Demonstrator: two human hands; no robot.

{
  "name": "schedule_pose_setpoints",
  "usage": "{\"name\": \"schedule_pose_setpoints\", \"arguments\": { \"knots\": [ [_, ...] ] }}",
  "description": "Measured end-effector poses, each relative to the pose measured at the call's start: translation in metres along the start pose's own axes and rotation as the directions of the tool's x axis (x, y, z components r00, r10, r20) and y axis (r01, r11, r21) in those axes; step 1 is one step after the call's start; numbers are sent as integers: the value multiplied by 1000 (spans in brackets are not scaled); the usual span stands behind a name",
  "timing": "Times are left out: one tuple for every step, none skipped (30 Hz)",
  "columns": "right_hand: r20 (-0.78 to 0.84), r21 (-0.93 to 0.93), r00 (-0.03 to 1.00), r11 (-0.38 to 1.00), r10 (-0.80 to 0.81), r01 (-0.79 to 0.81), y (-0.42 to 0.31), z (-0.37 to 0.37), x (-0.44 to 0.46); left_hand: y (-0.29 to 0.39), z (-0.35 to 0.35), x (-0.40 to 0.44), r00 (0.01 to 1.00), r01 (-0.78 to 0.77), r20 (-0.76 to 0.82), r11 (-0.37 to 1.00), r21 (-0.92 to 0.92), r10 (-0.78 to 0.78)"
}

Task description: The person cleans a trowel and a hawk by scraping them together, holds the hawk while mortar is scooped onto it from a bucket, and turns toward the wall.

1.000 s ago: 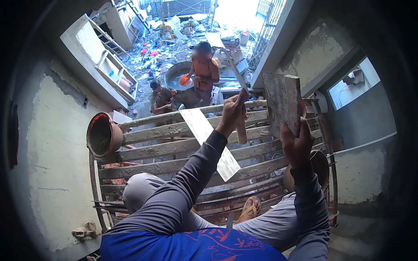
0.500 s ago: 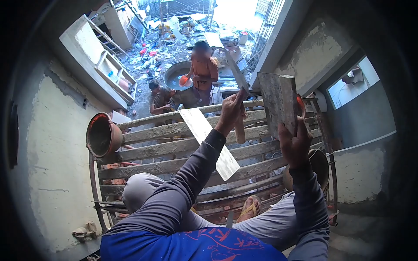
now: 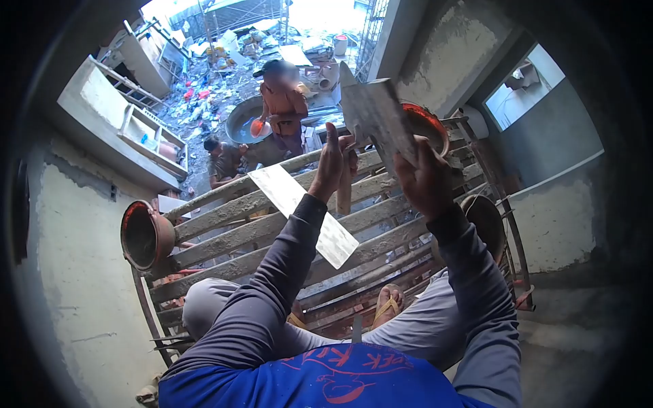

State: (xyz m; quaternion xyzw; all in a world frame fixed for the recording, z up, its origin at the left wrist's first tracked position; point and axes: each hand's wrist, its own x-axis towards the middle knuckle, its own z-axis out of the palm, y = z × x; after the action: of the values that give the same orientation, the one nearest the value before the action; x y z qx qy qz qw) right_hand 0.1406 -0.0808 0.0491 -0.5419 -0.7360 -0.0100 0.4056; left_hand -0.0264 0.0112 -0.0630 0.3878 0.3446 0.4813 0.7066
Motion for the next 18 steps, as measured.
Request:
{"name": "schedule_pose_setpoints", "arguments": {
  "knots": [
    [54, -69, 999, 998, 7, -3, 2, 1, 1, 1, 1, -2, 1000, 3, -1, 1000, 16, -3],
    [108, -137, 994, 991, 16, -1, 4, 2, 1, 2, 3, -3, 1000, 3, 18, 999, 42, -4],
    [161, -202, 986, 979, 28, 5, 4, 3, 2, 1, 5, -3, 1000, 11, 23, 998, 59, -12],
    [196, -183, 979, 983, 45, -9, 2, 1, 4, 1, 4, -2, 999, 19, 27, 997, 78, -21],
    [151, -143, 988, 990, 27, -5, 1, 0, 6, 0, 3, -2, 999, 26, 30, 995, 99, -29],
    [107, -104, 994, 995, 9, 2, 1, 0, 8, 1, 3, -3, 999, 26, 23, 993, 112, -29],
    [63, -67, 998, 998, -7, 11, 1, -1, 10, 2, 3, -3, 999, 27, 16, 992, 122, -29],
    [62, -79, 998, 997, 1, 4, 2, 0, 10, 2, 5, -4, 999, 28, 12, 991, 131, -30],
    [59, -93, 998, 996, 9, -4, 1, 2, 10, 2, 7, -5, 1000, 0, 13, 988, 153, -2],
    [53, -109, 998, 994, 18, -12, 1, 3, 10, 3, 9, -5, 999, -29, 18, 984, 176, 26],
    [91, -141, 995, 990, 30, -17, 6, 6, 8, 5, 11, -5, 998, -61, 25, 978, 199, 57],
    [126, -170, 991, 985, 43, -21, 9, 10, 6, 5, 12, -3, 996, -92, 40, 951, 297, 83],
    [160, -196, 985, 980, 56, -24, 11, 14, 5, 4, 13, -3, 996, -89, 41, 953, 289, 81],
    [117, -151, 992, 988, 53, -35, 13, 13, 5, 2, 13, -6, 996, -84, 36, 955, 283, 77],
    [78, -104, 996, 994, 52, -43, 11, 8, 9, 1, 12, -7, 997, -77, 27, 958, 275, 72],
    [44, -57, 998, 997, 51, -49, 8, 5, 11, 0, 11, -6, 998, -63, 12, 952, 301, 63],
    [14, -42, 998, 998, 54, -54, 6, 3, 13, -1, 10, -5, 996, -82, 7, 951, 298, 84],
    [-15, -28, 998, 998, 59, -60, 3, 2, 14, 2, 11, -6, 995, -100, 2, 950, 294, 104]
  ]
}}
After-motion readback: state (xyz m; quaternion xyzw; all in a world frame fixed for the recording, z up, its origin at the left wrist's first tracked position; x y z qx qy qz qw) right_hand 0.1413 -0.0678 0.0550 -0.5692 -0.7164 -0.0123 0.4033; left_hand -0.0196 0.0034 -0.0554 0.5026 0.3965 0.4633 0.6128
